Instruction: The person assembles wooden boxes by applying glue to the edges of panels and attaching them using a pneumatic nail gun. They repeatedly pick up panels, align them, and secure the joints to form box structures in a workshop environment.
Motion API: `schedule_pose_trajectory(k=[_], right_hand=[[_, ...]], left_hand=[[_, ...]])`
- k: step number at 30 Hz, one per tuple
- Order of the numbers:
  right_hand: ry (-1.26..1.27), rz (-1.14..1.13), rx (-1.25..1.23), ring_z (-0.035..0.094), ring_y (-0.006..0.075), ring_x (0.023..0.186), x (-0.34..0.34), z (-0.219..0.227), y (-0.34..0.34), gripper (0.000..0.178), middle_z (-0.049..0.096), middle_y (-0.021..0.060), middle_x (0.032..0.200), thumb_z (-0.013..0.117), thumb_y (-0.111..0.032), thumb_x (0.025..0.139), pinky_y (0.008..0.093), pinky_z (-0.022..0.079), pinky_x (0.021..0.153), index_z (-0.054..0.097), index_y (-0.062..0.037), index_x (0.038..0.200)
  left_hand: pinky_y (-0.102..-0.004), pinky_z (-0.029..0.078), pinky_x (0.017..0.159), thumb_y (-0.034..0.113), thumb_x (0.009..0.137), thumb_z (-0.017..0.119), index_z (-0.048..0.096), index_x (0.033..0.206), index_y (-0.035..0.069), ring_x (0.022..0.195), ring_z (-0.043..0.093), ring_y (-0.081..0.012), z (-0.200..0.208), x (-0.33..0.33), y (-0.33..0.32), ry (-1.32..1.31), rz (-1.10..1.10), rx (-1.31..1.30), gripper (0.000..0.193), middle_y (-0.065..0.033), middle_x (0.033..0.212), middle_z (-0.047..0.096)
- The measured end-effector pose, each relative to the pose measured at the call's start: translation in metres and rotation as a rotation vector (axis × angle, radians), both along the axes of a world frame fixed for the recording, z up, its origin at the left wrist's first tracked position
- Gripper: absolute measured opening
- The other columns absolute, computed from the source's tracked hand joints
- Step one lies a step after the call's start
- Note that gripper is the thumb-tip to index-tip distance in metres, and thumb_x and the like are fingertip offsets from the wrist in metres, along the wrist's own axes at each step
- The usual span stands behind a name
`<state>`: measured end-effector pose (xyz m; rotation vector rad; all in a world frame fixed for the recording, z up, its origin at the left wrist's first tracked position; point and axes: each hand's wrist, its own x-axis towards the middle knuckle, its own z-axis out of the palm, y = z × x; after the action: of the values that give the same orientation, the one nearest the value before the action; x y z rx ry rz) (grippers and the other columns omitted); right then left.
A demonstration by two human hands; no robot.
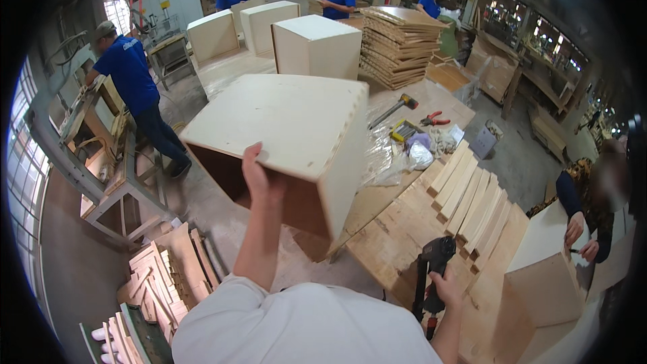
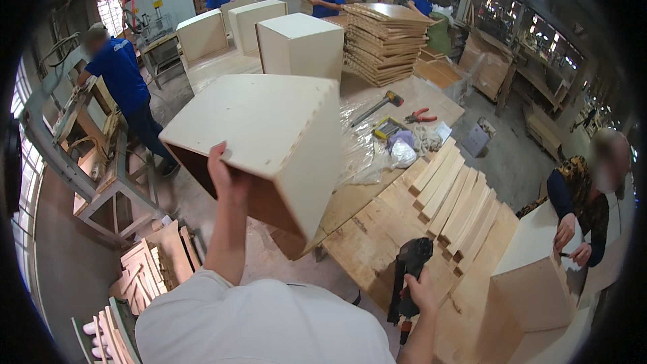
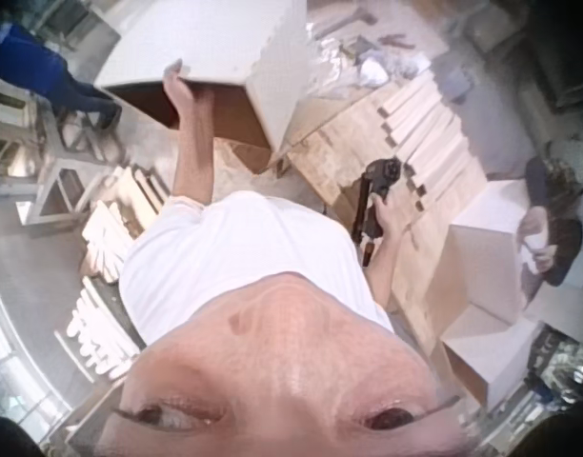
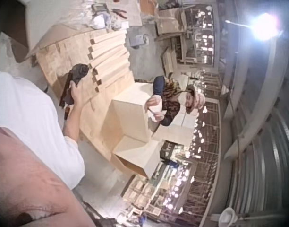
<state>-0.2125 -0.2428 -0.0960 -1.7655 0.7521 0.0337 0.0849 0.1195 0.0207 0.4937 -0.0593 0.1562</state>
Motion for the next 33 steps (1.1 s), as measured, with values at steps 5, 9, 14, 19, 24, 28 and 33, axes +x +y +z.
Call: schedule_pose_trajectory(k=[5,9,14,19,24,28,33], right_hand=[[0.051,-0.065,-0.073,0.061,0.0209,0.050,-0.018,-0.005,-0.001,0.031,0.057,0.0103,0.069,0.056,-0.012,0.085,0.0351,0.050,0.046,0.041,-0.0018,0.110],[-0.077,0.108,0.006,0.060,0.0203,0.049,0.026,-0.007,0.025,0.028,0.055,0.0098,0.074,0.056,-0.010,0.085,0.0331,0.050,0.045,0.041,-0.0011,0.107],[0.004,-0.199,-0.040,0.059,0.0194,0.049,-0.031,-0.012,0.011,0.026,0.055,0.0093,0.075,0.056,-0.013,0.088,0.0326,0.050,0.044,0.041,-0.0018,0.106],[-0.015,-0.139,-0.082,0.059,0.0192,0.048,-0.007,-0.007,0.029,0.029,0.055,0.0096,0.073,0.058,-0.012,0.085,0.0326,0.050,0.044,0.042,-0.0011,0.107],[-0.025,-0.060,-0.036,0.058,0.0209,0.045,0.028,-0.004,0.040,0.035,0.054,0.0094,0.069,0.056,-0.005,0.075,0.0350,0.050,0.040,0.041,-0.0015,0.107],[0.017,-0.111,-0.014,0.059,0.0212,0.047,0.032,0.055,0.052,0.040,0.054,0.0093,0.069,0.057,-0.005,0.077,0.0352,0.051,0.041,0.044,-0.0016,0.114],[-0.063,-0.079,-0.037,0.059,0.0206,0.049,0.041,0.174,0.064,0.032,0.053,0.0075,0.077,0.061,-0.008,0.080,0.0366,0.051,0.043,0.047,-0.0031,0.109]], left_hand=[[-0.0369,0.047,0.093,0.005,0.081,0.053,0.053,0.107,0.000,0.102,0.058,-0.0229,0.020,0.076,-0.142,-0.007,-0.043,-0.558,0.027,-0.0100,0.108,0.059],[-0.0416,0.048,0.093,0.008,0.093,0.044,0.051,0.113,-0.001,0.105,0.058,-0.0283,0.035,0.139,-0.125,-0.406,-0.462,-0.700,0.023,-0.0143,0.110,0.061],[-0.0434,0.048,0.091,0.021,0.096,0.049,0.055,0.116,-0.002,0.102,0.062,-0.0308,0.068,-0.007,-0.159,-0.418,-0.812,0.391,0.031,-0.0181,0.113,0.063],[-0.0351,0.040,0.094,0.014,0.093,0.052,0.061,0.109,-0.001,0.108,0.054,-0.0213,0.029,0.089,0.049,-0.390,0.938,0.718,0.024,-0.0119,0.115,0.060],[-0.0354,0.038,0.098,0.038,0.098,0.049,0.043,0.131,-0.004,0.117,0.048,-0.0216,-0.052,0.166,0.188,-0.129,0.564,0.960,0.053,-0.0141,0.131,0.049],[-0.0326,0.045,0.091,0.037,0.091,0.062,0.046,0.130,-0.002,0.110,0.056,-0.0217,-0.077,0.164,0.181,-0.163,0.292,1.191,0.058,-0.0149,0.123,0.056],[-0.0339,0.051,0.074,0.021,0.081,0.073,0.064,0.107,0.002,0.085,0.067,-0.0228,-0.079,0.062,0.142,-0.205,-0.022,1.435,0.034,-0.0116,0.092,0.069]])
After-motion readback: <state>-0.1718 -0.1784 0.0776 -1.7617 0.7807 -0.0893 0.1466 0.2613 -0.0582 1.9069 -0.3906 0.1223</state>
